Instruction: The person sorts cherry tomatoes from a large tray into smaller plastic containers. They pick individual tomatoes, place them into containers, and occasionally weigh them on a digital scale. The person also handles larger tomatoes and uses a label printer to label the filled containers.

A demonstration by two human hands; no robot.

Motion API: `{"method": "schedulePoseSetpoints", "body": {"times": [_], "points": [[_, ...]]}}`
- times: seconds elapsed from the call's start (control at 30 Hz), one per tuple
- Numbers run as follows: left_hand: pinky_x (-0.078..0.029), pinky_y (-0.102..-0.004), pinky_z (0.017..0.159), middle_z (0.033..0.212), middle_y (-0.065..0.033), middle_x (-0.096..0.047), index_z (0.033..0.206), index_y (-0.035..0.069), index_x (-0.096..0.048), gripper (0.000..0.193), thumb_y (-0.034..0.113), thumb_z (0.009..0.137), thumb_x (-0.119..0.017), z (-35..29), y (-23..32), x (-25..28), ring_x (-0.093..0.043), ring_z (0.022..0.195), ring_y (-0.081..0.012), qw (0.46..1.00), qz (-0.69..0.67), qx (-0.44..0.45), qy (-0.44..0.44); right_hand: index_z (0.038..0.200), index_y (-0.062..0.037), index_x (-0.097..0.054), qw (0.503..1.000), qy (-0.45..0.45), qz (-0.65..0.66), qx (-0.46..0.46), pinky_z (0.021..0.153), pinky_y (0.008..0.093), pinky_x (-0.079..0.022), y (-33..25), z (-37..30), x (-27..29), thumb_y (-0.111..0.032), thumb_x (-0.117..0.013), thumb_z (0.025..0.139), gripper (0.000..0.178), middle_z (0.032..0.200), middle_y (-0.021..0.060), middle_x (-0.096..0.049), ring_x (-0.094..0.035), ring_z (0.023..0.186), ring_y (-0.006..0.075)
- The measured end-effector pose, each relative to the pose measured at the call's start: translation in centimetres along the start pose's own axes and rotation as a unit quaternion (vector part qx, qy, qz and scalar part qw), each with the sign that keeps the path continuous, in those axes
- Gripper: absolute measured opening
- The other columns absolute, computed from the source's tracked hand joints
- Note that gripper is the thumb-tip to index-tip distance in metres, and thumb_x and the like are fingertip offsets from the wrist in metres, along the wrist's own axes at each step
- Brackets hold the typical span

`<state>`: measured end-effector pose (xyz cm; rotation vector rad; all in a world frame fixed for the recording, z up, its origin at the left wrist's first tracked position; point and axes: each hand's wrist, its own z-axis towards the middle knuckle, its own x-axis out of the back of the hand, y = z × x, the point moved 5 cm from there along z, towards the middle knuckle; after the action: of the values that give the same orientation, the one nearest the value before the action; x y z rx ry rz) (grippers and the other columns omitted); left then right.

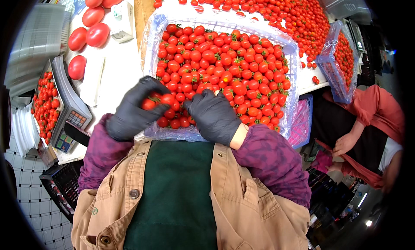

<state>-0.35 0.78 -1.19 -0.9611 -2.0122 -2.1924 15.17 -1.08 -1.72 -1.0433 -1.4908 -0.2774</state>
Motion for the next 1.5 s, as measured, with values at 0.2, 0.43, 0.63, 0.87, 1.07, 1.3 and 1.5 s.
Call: {"method": "schedulePoseSetpoints", "body": {"times": [0.2, 0.43, 0.63, 0.87, 1.07, 1.3, 1.5], "points": [[-0.042, -0.0181, 0.049, 0.094, -0.0103, -0.06, 0.105, 0.004, -0.056, 0.026, 0.007, 0.081, -0.064, -1.6, -2.7, 0.7, -0.06, 0.071, -0.0123, 0.746, -0.627, 0.224, 0.002, 0.107, -0.0065, -0.059, 0.998, -0.036, 0.016, 0.047, 0.066, 0.0413, -0.045, 0.1, 0.5, 0.3, -0.011, -0.06, 0.07, 0.037, 0.081, 0.0115, -0.054, -0.052, 0.082, 0.0293], [-0.044, -0.0212, 0.052, 0.095, -0.0092, -0.061, 0.112, 0.004, -0.055, 0.037, 0.034, 0.091, -0.051, -1.6, -2.5, -2.4, -0.056, 0.071, -0.0132, 0.687, -0.664, 0.295, 0.017, 0.099, -0.0097, -0.061, 0.996, -0.036, -0.07, 0.045, 0.06, 0.0387, -0.046, 0.1, 1.3, -0.9, -0.007, -0.059, 0.07, 0.029, 0.081, 0.0091, -0.055, -0.055, 0.074, 0.0282], [-0.046, -0.0244, 0.056, 0.097, -0.0104, -0.06, 0.106, 0.003, -0.056, 0.027, 0.024, 0.09, -0.052, -1.7, -2.4, -2.7, -0.057, 0.078, -0.0151, 0.748, -0.602, 0.276, 0.043, 0.094, -0.0072, -0.056, 0.993, 0.034, 0.109, 0.003, 0.061, 0.0363, -0.046, 1.6, 0.8, 0.7, -0.009, -0.065, 0.071, 0.024, 0.082, 0.0088, -0.055, -0.056, 0.075, 0.0249], [-0.048, -0.0253, 0.06, 0.098, -0.0098, -0.06, 0.109, 0.004, -0.055, 0.027, 0.022, 0.088, -0.054, -1.6, -1.6, -3.6, -0.058, 0.082, -0.0178, 0.739, -0.607, 0.291, -0.001, 0.095, -0.0028, -0.055, 0.92, 0.105, 0.345, -0.152, 0.062, 0.0286, -0.044, 3.6, 0.0, 3.6, -0.012, -0.066, 0.079, 0.021, 0.079, 0.0048, -0.055, -0.052, 0.069, 0.0125], [-0.046, -0.0255, 0.056, 0.099, -0.0097, -0.06, 0.114, 0.003, -0.052, 0.033, 0.022, 0.086, -0.057, -1.3, -0.8, -3.8, -0.058, 0.082, -0.0167, 0.715, -0.629, 0.302, -0.041, 0.098, -0.0021, -0.059, 0.947, 0.183, 0.262, 0.003, 0.062, 0.0308, -0.044, 0.6, 0.4, 4.4, -0.012, -0.067, 0.079, 0.023, 0.083, 0.0079, -0.056, -0.054, 0.07, 0.0188], [-0.053, -0.0307, 0.061, 0.097, -0.0144, -0.06, 0.114, 0.001, -0.051, 0.041, 0.016, 0.079, -0.065, -0.8, -1.1, -1.3, -0.062, 0.084, -0.0236, 0.729, -0.668, 0.146, -0.027, 0.094, -0.0073, -0.062, 0.997, 0.045, 0.052, 0.04, 0.059, 0.037, -0.045, 0.2, -0.1, 2.0, -0.008, -0.063, 0.07, 0.024, 0.079, 0.0099, -0.053, -0.055, 0.071, 0.0266], [-0.054, -0.0327, 0.06, 0.107, -0.0223, -0.057, 0.131, -0.001, -0.035, 0.059, 0.02, 0.083, -0.061, -0.4, 0.0, -0.8, -0.062, 0.088, -0.029, 0.592, -0.792, 0.14, -0.052, 0.088, -0.0078, -0.061, 0.997, -0.047, -0.029, 0.062, 0.06, 0.0397, -0.046, -0.5, 0.8, -0.5, -0.011, -0.06, 0.07, 0.018, 0.079, 0.0113, -0.054, -0.056, 0.074, 0.0287]]}}
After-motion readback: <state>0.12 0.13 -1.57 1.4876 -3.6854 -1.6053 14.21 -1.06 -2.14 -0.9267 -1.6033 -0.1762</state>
